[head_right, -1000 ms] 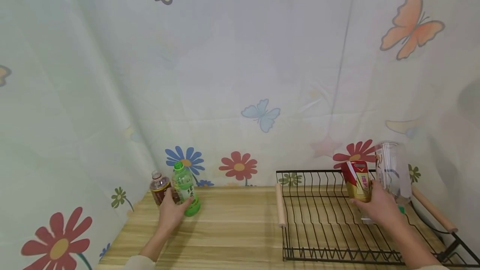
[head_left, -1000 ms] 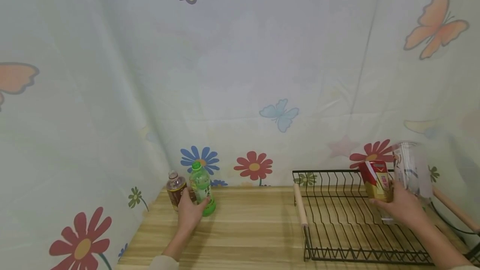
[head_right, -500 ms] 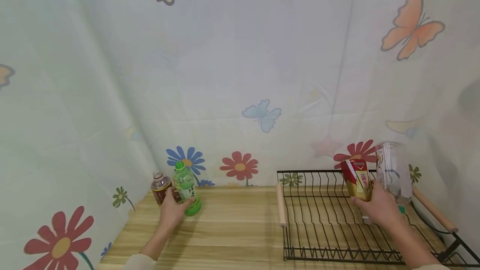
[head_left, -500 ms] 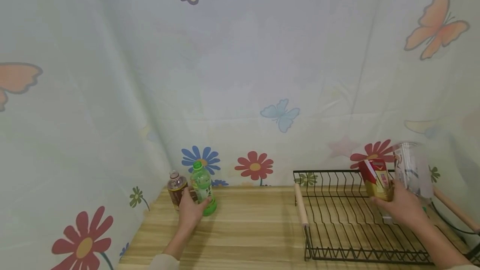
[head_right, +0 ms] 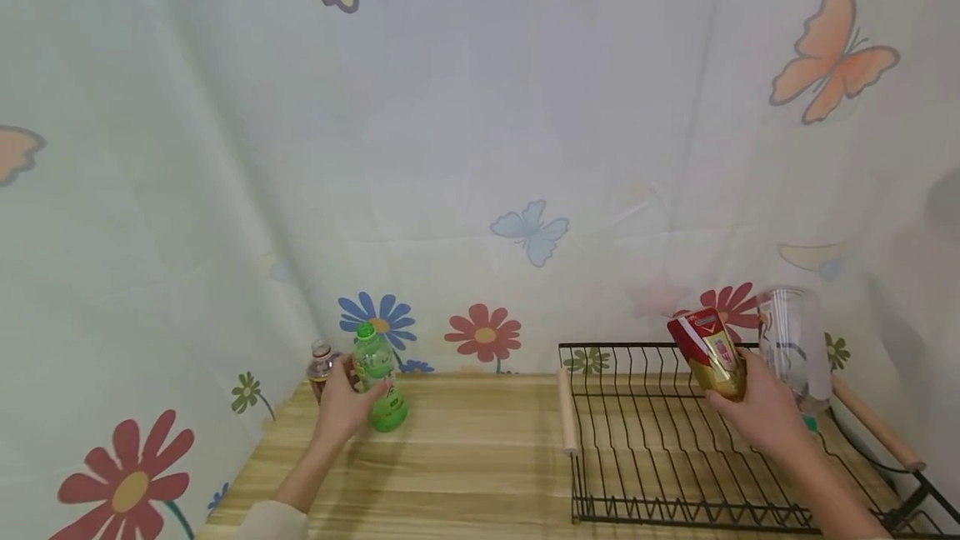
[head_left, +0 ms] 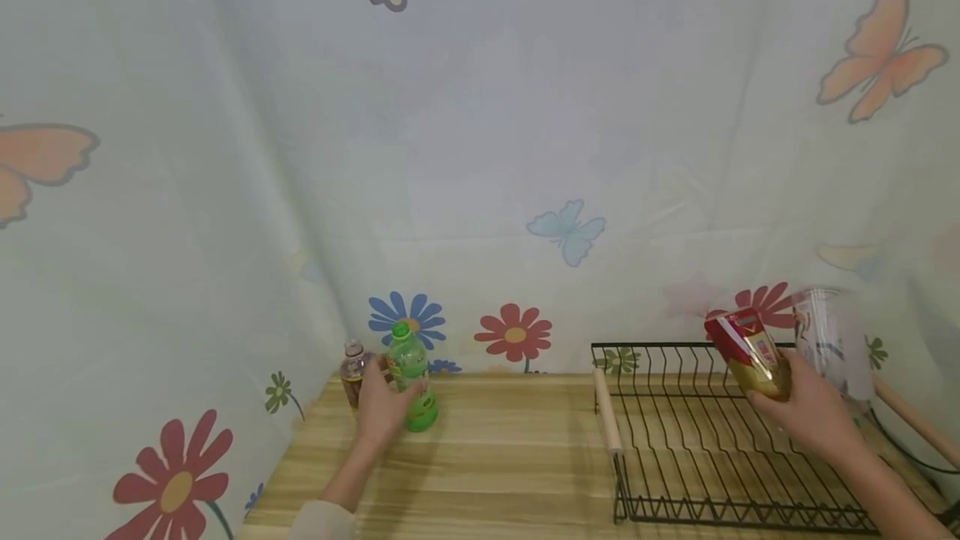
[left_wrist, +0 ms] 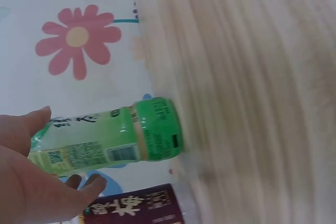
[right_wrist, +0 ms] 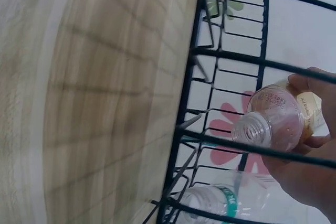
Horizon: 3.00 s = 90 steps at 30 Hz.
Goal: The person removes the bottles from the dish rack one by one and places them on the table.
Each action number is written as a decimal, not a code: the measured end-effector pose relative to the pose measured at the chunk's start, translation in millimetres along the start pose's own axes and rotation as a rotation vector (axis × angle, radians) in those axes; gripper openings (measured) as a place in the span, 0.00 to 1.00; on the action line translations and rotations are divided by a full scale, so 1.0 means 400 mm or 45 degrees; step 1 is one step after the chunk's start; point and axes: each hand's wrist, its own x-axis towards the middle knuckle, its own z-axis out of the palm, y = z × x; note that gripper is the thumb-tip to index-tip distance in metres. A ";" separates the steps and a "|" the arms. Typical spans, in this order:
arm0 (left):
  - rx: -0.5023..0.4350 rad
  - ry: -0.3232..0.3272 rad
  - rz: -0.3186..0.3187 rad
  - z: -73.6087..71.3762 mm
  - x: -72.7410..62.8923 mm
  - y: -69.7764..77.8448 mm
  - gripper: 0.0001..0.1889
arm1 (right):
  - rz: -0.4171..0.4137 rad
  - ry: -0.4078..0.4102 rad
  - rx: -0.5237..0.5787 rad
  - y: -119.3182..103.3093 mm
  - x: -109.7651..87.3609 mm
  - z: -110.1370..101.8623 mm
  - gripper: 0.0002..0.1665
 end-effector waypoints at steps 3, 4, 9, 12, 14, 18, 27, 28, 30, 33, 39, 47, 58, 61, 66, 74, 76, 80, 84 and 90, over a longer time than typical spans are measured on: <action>0.035 -0.008 0.020 -0.013 0.003 0.023 0.48 | -0.014 0.022 -0.001 -0.014 -0.006 -0.001 0.56; 0.043 -0.010 0.023 -0.018 0.005 0.031 0.49 | -0.022 0.036 -0.005 -0.021 -0.008 -0.001 0.57; 0.086 0.013 0.042 -0.047 0.010 0.076 0.54 | -0.093 0.100 0.001 -0.075 -0.016 -0.004 0.57; 0.108 0.035 0.053 -0.064 0.008 0.102 0.57 | -0.164 0.113 0.007 -0.109 -0.017 -0.010 0.57; 0.112 0.052 0.078 -0.071 0.006 0.118 0.57 | -0.207 0.115 0.011 -0.130 -0.018 -0.014 0.57; 0.123 0.111 0.172 -0.080 -0.001 0.147 0.56 | -0.271 0.103 0.027 -0.173 -0.027 -0.016 0.55; 0.045 0.337 0.475 -0.082 -0.031 0.225 0.53 | -0.338 0.093 0.035 -0.278 -0.059 -0.014 0.55; 0.040 0.349 0.509 -0.082 -0.037 0.237 0.52 | -0.351 0.103 0.033 -0.286 -0.063 -0.013 0.55; 0.017 0.356 0.585 -0.078 -0.048 0.260 0.52 | -0.388 0.116 0.028 -0.300 -0.070 -0.014 0.55; -0.035 0.330 0.713 -0.069 -0.067 0.296 0.50 | -0.449 0.139 0.007 -0.323 -0.075 -0.014 0.53; -0.051 0.230 0.946 -0.032 -0.096 0.347 0.52 | -0.515 0.112 -0.018 -0.369 -0.076 -0.010 0.50; -0.005 -0.009 1.131 0.031 -0.130 0.412 0.58 | -0.584 0.094 -0.017 -0.412 -0.081 0.020 0.50; 0.250 -0.214 1.491 0.116 -0.175 0.477 0.61 | -0.678 0.076 -0.021 -0.456 -0.099 0.074 0.49; 0.343 -0.237 1.535 0.134 -0.179 0.479 0.60 | -0.707 0.062 -0.018 -0.473 -0.101 0.081 0.50; 0.491 -0.353 1.520 0.150 -0.187 0.484 0.57 | -0.749 0.044 -0.031 -0.488 -0.111 0.090 0.50; 0.651 -0.395 1.480 0.165 -0.198 0.485 0.52 | -0.774 0.009 -0.028 -0.506 -0.122 0.087 0.48; 0.665 -0.393 1.460 0.168 -0.201 0.484 0.51 | -0.778 0.001 -0.039 -0.510 -0.124 0.086 0.48; 0.682 -0.375 1.435 0.177 -0.207 0.482 0.50 | -0.791 0.002 -0.054 -0.512 -0.125 0.085 0.48; 0.709 -0.338 1.421 0.187 -0.212 0.481 0.48 | -0.800 0.019 -0.068 -0.512 -0.126 0.088 0.49; 0.725 -0.306 1.397 0.195 -0.218 0.481 0.45 | -0.777 0.031 -0.090 -0.514 -0.131 0.090 0.49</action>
